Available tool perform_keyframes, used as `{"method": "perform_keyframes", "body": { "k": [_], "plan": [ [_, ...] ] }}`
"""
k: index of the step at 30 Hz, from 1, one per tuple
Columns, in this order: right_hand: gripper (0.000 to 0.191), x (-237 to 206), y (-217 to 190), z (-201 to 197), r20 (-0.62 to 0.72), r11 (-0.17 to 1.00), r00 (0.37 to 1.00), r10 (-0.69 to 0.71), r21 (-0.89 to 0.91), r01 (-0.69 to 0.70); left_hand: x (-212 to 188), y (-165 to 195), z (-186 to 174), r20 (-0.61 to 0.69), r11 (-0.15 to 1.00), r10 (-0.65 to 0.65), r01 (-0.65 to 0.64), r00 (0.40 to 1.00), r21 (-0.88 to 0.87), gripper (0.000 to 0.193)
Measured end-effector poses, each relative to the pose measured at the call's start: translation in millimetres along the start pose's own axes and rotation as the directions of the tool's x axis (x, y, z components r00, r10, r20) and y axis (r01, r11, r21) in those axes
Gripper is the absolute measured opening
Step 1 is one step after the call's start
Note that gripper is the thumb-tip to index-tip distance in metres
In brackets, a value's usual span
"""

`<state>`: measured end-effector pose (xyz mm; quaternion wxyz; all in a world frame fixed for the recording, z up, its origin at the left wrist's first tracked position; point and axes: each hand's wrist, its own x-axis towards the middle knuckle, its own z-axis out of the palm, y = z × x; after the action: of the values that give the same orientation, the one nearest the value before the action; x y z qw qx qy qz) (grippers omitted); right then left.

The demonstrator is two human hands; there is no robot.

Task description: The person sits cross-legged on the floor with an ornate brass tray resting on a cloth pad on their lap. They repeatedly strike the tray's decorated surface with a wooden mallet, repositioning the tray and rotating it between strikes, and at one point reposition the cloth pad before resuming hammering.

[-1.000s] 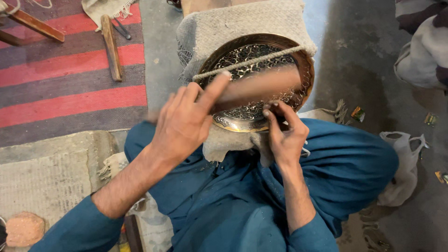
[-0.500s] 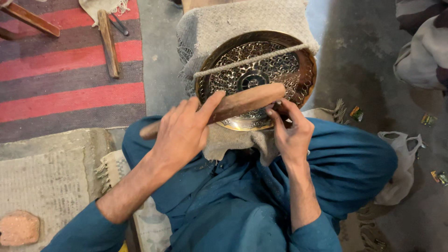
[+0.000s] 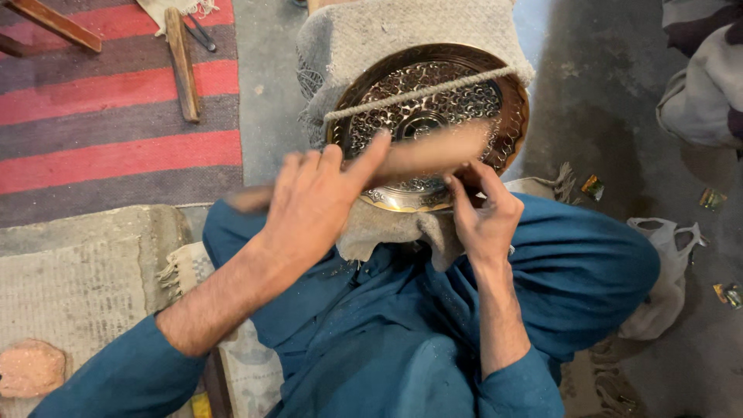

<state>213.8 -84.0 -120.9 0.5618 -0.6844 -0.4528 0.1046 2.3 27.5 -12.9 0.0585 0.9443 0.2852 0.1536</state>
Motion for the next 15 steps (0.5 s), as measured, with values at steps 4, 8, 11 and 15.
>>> {"method": "perform_keyframes", "body": {
  "k": [4,8,11,15],
  "plan": [
    [0.028,-1.0,0.4,0.8,0.001,0.998,0.998,0.061,0.019,-0.061,-0.6,-2.1,0.1,-0.021,0.999,-0.003,0.004,1.0,0.043,0.076],
    [0.026,0.6,0.0,0.3,0.011,0.999,0.999,0.044,0.021,-0.044,-0.3,-3.6,0.8,-0.033,0.97,0.073,-0.063,0.997,0.237,0.078],
    [0.024,0.6,-2.0,-1.5,0.026,0.998,0.998,0.058,0.015,-0.059,-0.6,-3.3,1.8,-0.004,0.995,-0.042,0.042,0.999,-0.088,0.079],
    [0.027,0.8,-4.4,-2.4,0.026,0.998,0.998,0.06,-0.021,-0.06,-1.3,-3.6,2.9,-0.026,0.992,0.021,-0.017,0.999,0.125,0.078]
  ]
}}
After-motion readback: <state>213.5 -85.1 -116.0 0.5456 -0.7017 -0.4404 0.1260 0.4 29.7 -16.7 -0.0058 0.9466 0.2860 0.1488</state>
